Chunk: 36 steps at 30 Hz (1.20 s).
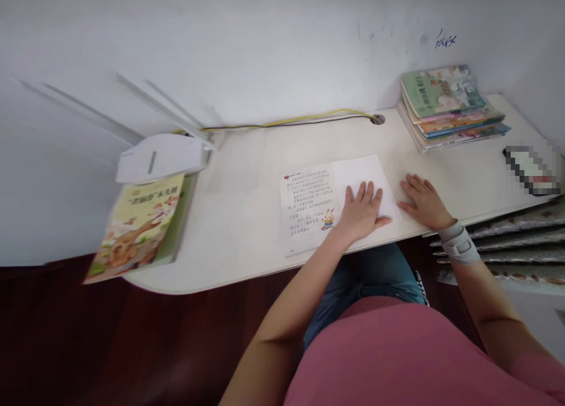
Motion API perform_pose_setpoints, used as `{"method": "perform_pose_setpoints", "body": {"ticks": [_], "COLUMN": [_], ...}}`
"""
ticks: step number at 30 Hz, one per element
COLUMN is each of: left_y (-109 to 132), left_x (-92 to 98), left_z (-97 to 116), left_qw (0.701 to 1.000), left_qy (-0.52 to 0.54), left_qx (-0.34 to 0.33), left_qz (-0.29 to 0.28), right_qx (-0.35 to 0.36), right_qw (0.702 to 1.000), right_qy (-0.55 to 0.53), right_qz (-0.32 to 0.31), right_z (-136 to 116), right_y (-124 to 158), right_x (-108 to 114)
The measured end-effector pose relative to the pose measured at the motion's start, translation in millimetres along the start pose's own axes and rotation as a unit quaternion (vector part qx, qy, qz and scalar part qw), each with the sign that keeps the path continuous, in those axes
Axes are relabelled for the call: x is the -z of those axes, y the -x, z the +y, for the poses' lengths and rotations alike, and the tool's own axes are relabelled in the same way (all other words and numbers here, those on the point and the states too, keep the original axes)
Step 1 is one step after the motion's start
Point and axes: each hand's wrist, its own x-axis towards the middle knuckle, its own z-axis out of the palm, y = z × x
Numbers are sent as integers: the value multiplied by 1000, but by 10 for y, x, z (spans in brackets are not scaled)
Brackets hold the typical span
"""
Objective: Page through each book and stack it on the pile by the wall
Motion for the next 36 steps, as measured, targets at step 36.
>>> {"method": "perform_pose_setpoints", "body": {"ticks": [36], "left_y": [86], "left_x": [32], "left_z": [-267], "left_qw": [999], "left_qy": [21], "left_qx": [4], "left_qz": [-42], "right_qx": [93], "right_qw": [994], "right_qy": [7], "right_qz": [-50], "right_z": [299], "right_y": [19], "right_x": [83]}}
